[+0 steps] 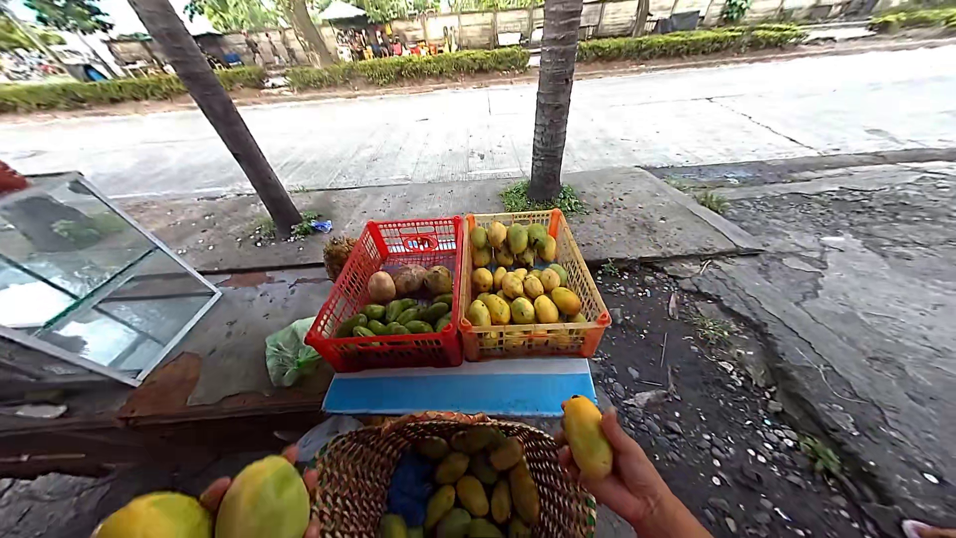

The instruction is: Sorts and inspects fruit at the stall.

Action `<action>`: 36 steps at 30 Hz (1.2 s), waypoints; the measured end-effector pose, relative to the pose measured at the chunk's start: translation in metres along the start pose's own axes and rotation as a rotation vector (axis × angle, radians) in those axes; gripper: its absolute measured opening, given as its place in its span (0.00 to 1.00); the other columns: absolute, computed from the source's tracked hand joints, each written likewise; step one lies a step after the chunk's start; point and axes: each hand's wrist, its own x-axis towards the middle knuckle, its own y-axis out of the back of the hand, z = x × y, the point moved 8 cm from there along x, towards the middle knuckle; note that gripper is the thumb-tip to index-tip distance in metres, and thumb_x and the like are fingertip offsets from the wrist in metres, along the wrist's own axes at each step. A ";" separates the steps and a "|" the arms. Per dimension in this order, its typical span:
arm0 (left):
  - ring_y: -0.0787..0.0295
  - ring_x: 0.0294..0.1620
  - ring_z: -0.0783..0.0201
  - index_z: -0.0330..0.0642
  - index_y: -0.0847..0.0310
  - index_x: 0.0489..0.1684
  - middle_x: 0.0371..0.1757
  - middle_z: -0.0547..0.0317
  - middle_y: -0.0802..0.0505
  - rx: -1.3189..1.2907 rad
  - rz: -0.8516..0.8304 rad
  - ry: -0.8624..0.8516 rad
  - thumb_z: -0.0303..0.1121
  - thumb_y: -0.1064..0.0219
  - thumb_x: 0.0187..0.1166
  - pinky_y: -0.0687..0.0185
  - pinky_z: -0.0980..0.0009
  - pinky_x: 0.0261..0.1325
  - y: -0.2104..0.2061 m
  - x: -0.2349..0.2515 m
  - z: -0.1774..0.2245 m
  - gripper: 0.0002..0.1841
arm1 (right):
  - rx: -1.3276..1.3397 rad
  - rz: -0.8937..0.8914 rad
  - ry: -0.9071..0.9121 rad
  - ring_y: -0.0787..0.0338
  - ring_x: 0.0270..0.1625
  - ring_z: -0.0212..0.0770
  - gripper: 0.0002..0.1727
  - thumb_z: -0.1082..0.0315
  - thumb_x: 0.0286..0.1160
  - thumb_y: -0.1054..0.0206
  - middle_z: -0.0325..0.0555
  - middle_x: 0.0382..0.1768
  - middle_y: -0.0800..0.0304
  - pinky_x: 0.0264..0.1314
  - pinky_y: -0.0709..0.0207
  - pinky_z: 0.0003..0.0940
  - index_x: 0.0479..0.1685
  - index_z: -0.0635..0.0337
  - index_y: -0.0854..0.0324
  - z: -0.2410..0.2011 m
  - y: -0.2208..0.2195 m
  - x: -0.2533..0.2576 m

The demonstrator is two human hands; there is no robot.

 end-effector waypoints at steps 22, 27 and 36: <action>0.19 0.74 0.33 0.58 0.16 0.70 0.80 0.38 0.20 0.220 0.289 -0.255 0.69 0.20 0.49 0.10 0.42 0.52 -0.168 0.030 -0.126 0.44 | -1.019 -0.486 0.059 0.08 0.63 0.48 0.48 0.69 0.57 0.18 0.54 0.68 0.14 0.60 0.09 0.45 0.82 0.67 0.40 -0.158 -0.019 0.088; 0.23 0.75 0.25 0.52 0.17 0.72 0.80 0.33 0.23 0.068 0.214 -0.184 0.70 0.25 0.55 0.14 0.32 0.53 -0.163 0.038 -0.152 0.44 | -0.362 -0.318 -0.274 0.10 0.61 0.70 0.44 0.67 0.66 0.23 0.70 0.66 0.18 0.51 0.10 0.64 0.84 0.59 0.44 -0.139 -0.016 0.093; 0.23 0.76 0.27 0.52 0.16 0.72 0.77 0.33 0.19 -0.092 0.278 -0.131 0.66 0.23 0.57 0.20 0.30 0.65 -0.140 0.034 -0.200 0.42 | -0.230 -0.407 -0.266 0.06 0.49 0.53 0.47 0.40 0.52 0.14 0.61 0.58 0.10 0.44 0.09 0.44 0.71 0.57 0.26 -0.167 -0.024 0.124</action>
